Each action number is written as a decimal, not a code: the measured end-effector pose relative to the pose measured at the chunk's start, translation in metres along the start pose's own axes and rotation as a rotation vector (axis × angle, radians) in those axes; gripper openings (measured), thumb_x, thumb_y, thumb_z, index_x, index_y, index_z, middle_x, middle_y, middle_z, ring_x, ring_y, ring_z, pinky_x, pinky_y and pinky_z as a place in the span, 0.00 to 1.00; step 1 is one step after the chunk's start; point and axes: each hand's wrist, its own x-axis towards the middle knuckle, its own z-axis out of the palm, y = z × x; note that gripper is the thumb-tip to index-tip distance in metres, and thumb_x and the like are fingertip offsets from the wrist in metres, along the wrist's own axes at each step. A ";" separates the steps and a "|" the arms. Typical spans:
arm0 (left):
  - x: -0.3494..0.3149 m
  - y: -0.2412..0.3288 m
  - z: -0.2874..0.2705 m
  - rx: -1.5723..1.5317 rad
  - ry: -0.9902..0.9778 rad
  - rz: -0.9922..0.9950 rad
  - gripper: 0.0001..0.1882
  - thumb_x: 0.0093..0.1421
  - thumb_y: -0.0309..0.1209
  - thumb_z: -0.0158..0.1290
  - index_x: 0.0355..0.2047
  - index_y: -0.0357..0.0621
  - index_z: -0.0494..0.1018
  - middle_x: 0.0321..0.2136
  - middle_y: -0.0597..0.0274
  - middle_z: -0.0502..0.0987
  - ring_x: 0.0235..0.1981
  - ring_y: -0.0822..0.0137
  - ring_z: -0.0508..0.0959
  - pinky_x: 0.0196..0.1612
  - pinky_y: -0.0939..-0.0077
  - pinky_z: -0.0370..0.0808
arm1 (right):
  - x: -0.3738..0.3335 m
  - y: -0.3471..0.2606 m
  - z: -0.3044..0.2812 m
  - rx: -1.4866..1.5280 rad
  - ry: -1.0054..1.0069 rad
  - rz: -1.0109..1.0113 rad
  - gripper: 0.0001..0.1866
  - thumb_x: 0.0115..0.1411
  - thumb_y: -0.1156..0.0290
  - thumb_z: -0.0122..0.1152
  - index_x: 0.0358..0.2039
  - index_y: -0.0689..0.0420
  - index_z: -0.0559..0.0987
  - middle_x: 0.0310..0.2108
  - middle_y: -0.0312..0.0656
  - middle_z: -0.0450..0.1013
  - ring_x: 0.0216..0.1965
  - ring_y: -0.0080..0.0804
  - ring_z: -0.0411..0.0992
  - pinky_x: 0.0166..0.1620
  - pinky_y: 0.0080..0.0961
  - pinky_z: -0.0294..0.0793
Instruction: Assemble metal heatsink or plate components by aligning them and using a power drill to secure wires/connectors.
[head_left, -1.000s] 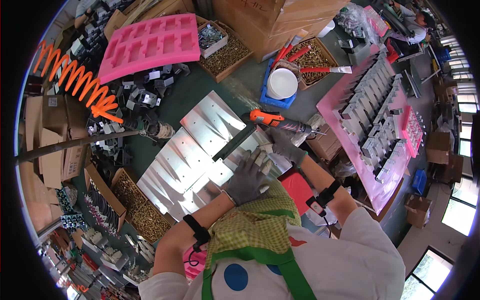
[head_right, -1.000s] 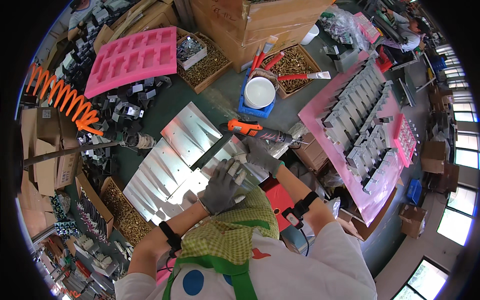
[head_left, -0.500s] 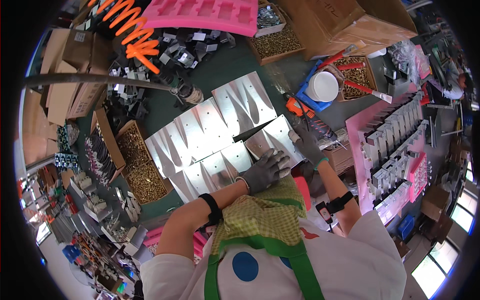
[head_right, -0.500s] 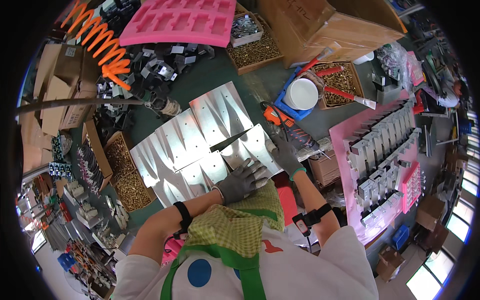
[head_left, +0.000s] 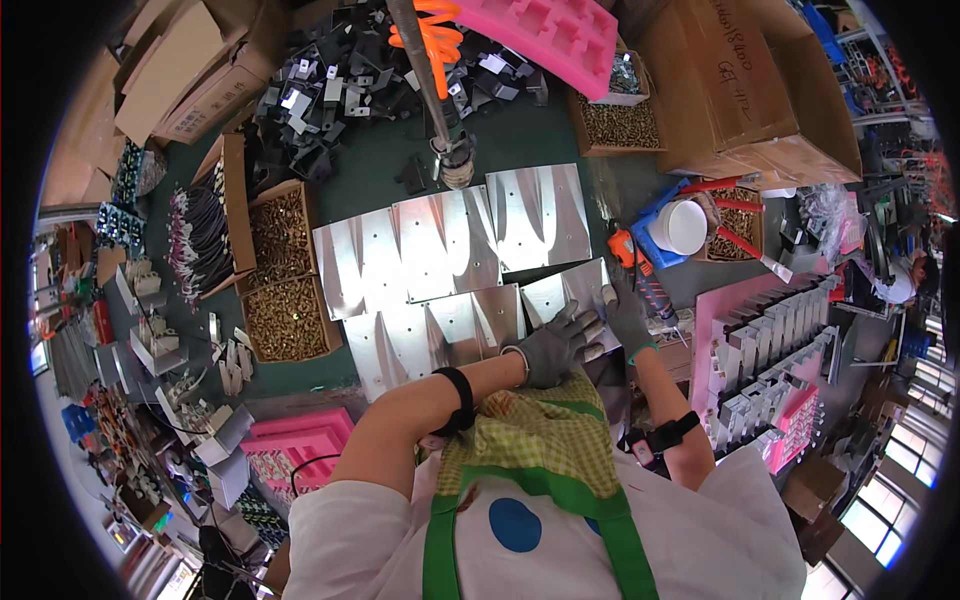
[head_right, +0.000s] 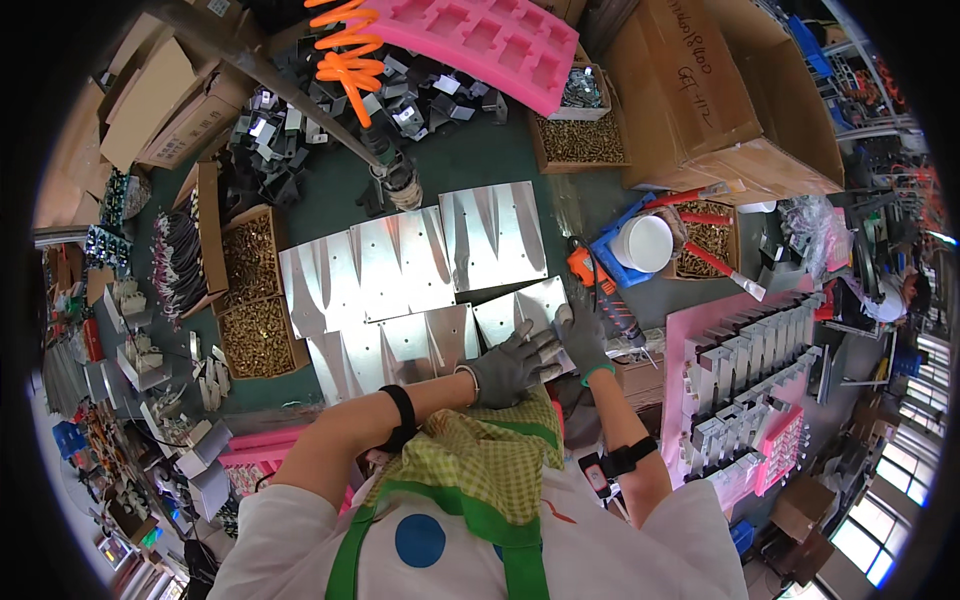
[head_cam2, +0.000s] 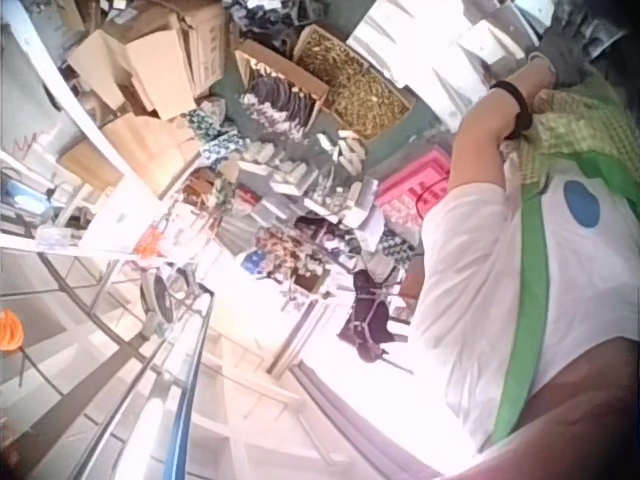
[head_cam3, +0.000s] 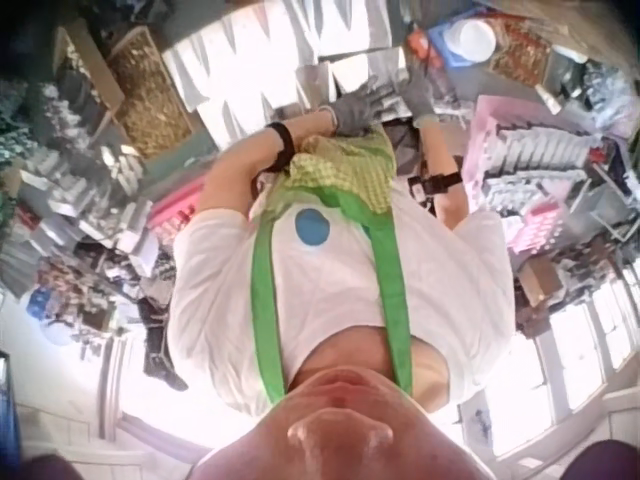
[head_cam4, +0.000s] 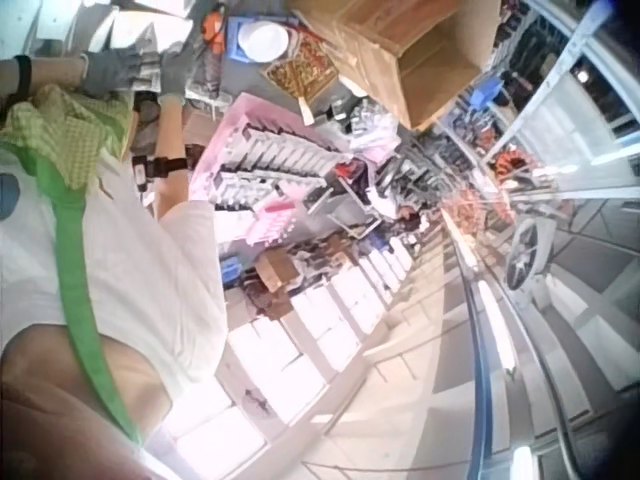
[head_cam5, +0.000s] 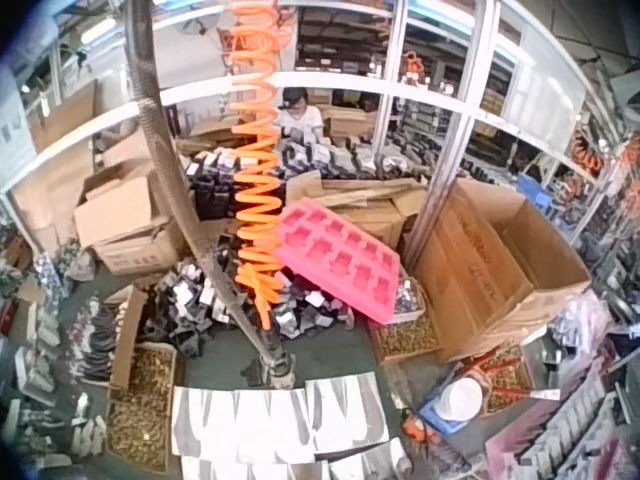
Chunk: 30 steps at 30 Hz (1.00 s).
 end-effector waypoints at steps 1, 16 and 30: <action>0.004 0.003 0.003 0.012 0.009 -0.010 0.36 0.49 0.43 0.55 0.60 0.53 0.62 0.63 0.48 0.54 0.66 0.50 0.50 0.65 0.41 0.38 | 0.002 0.000 0.000 0.011 -0.020 0.057 0.18 0.60 0.64 0.49 0.49 0.56 0.71 0.42 0.59 0.71 0.44 0.60 0.69 0.45 0.49 0.68; 0.003 0.000 0.029 0.130 0.217 -0.174 0.19 0.59 0.39 0.42 0.51 0.57 0.70 0.58 0.59 0.64 0.62 0.57 0.59 0.63 0.40 0.45 | 0.147 -0.139 -0.039 -0.363 0.298 -0.903 0.23 0.60 0.57 0.54 0.49 0.60 0.70 0.45 0.51 0.69 0.39 0.52 0.72 0.42 0.41 0.71; -0.008 -0.002 0.031 0.152 0.374 -0.221 0.19 0.56 0.41 0.47 0.47 0.56 0.74 0.57 0.62 0.67 0.61 0.60 0.61 0.64 0.46 0.48 | 0.187 -0.160 0.001 -0.280 -0.341 -0.595 0.19 0.59 0.50 0.50 0.37 0.53 0.75 0.36 0.46 0.73 0.41 0.46 0.72 0.45 0.42 0.67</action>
